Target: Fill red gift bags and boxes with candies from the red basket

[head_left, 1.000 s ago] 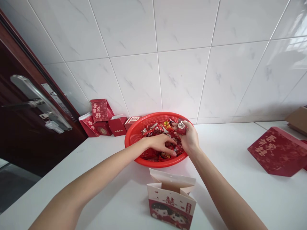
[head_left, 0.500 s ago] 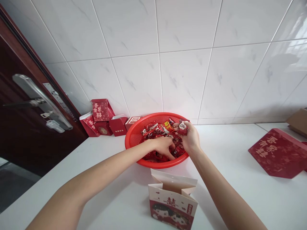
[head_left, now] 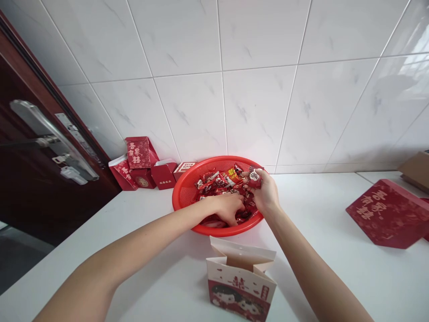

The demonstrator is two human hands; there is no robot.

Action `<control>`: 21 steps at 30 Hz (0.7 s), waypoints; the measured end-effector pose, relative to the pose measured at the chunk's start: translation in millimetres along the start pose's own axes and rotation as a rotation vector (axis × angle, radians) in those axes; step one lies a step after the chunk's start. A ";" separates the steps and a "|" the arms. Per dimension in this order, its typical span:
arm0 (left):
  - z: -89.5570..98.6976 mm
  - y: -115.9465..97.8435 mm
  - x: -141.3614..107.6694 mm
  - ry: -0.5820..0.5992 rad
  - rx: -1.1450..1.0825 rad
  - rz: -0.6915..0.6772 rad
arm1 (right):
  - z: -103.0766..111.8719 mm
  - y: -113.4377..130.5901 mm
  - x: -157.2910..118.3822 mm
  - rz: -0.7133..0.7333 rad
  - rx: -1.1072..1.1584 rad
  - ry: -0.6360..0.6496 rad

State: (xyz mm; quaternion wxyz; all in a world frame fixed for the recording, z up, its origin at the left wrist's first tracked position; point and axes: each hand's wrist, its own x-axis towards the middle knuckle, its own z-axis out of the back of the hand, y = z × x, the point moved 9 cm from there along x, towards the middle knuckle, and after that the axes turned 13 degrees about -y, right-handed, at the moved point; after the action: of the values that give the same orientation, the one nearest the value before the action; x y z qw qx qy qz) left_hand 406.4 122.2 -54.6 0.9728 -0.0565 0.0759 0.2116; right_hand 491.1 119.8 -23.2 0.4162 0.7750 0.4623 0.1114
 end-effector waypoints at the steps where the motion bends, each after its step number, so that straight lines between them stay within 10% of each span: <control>1: 1.7 -0.3 -0.1 -0.025 0.024 0.006 | -0.3 0.3 -0.2 0.002 -0.002 0.002; 21: 0.8 6.0 -0.8 -0.003 -0.239 0.085 | -0.1 1.4 2.3 0.022 -0.033 -0.002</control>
State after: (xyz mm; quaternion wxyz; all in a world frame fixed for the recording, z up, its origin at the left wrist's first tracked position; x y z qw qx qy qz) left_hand 403.3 127.4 -54.1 0.9494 -0.1682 0.0508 0.2604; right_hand 493.2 121.4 -22.6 0.4282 0.7732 0.4513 0.1231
